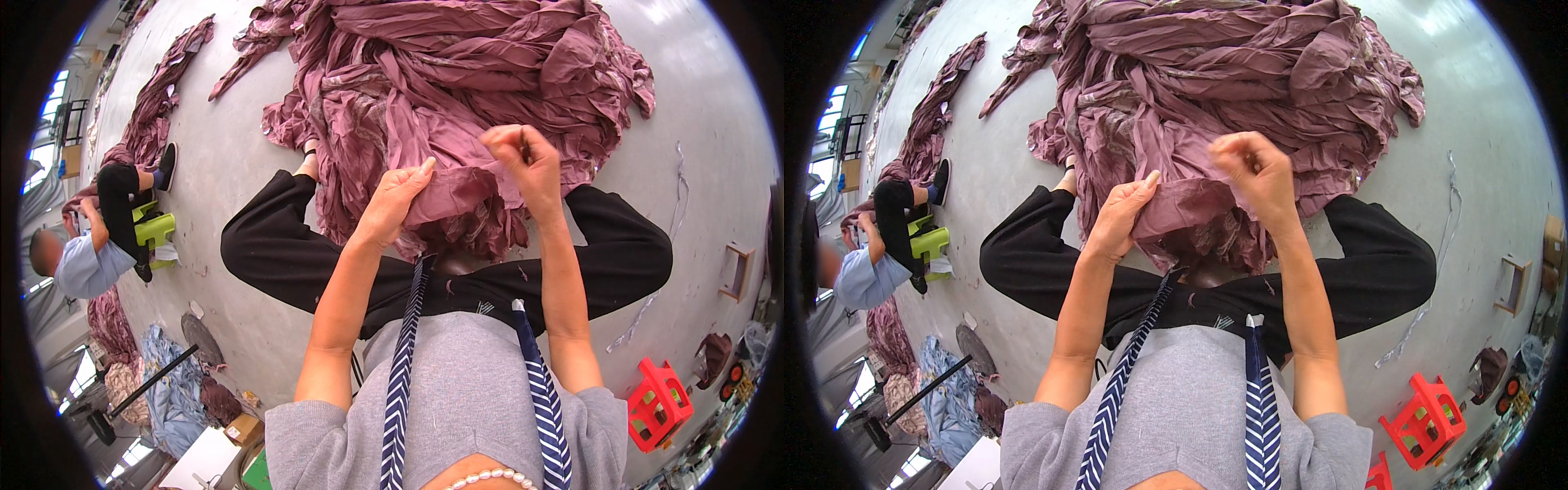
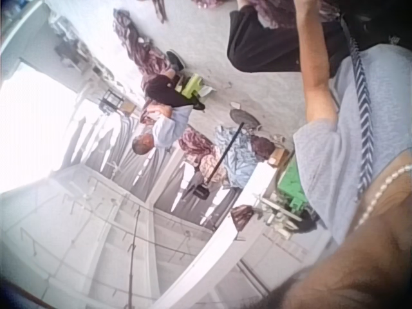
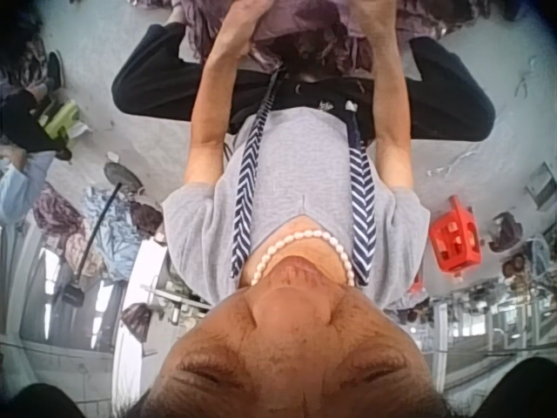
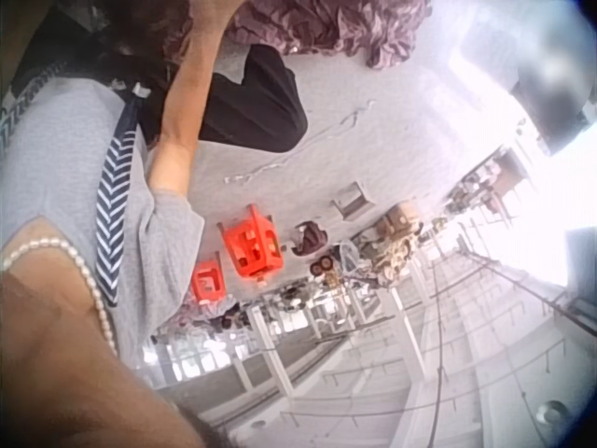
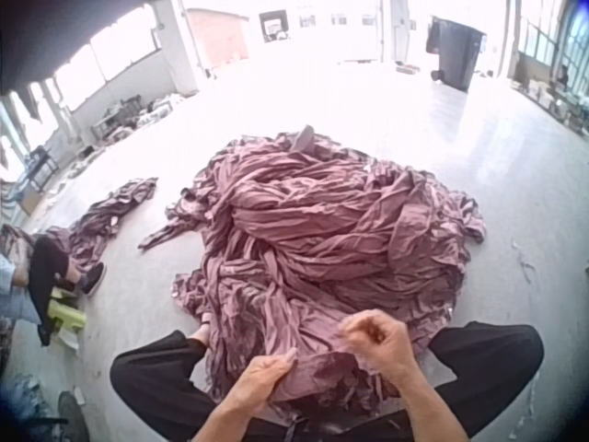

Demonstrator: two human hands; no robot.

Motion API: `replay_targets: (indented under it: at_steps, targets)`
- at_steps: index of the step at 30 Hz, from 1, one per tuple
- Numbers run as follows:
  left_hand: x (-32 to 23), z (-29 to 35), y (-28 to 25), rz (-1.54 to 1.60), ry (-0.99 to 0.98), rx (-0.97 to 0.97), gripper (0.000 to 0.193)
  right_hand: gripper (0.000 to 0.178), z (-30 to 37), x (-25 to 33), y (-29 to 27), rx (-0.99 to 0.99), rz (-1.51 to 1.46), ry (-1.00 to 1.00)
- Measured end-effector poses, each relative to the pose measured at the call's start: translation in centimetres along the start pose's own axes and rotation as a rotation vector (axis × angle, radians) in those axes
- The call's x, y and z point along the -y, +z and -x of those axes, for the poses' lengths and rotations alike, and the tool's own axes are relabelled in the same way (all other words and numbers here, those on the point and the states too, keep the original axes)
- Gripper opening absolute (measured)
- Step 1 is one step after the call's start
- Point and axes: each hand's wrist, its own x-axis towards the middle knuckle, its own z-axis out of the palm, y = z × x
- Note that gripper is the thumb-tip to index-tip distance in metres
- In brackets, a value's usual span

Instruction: The person sits cross-legged on the floor and repeatedly picks up pieces of dusty mauve fabric from a large pile. They use a small handheld tool to trim edges and remove loose threads, then place the trimmed pieces back onto the pile. The process continues with multiple pieces handled one at a time.

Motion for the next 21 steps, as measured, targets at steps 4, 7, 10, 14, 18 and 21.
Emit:
replay_targets:
  at_steps: [4, 7, 10, 14, 18, 21]
  targets:
    - [-0.4, -0.2, -0.1, -0.033, 0.091, 0.074, 0.024, 0.071, 1.2, -1.3, 0.1, 0.32, 0.491, -0.078]
    - [-0.8, 0.1, 0.9, -0.051, 0.162, -0.013, 0.024, 0.071, 1.5, -6.8, -0.7, 0.237, 0.731, -0.1]
    - [-1.5, 0.6, 1.2, 0.004, 0.198, -0.029, 0.026, 0.062, 2.4, -12.7, -1.0, 0.086, 0.866, 0.086]
    - [-1.3, 1.3, 1.7, -0.047, 0.187, -0.024, 0.023, 0.045, 3.4, -19.7, -2.0, -0.065, 0.883, 0.16]
    - [-1.3, 1.7, -0.4, -0.959, 0.472, -0.323, 0.043, 0.019, 1.7, -19.6, -4.4, -0.053, 0.124, 0.077]
    - [1.8, 1.3, -4.9, -1.443, 0.324, -0.52, 0.092, 0.017, -1.0, -10.8, -4.0, 0.094, 0.069, 0.22]
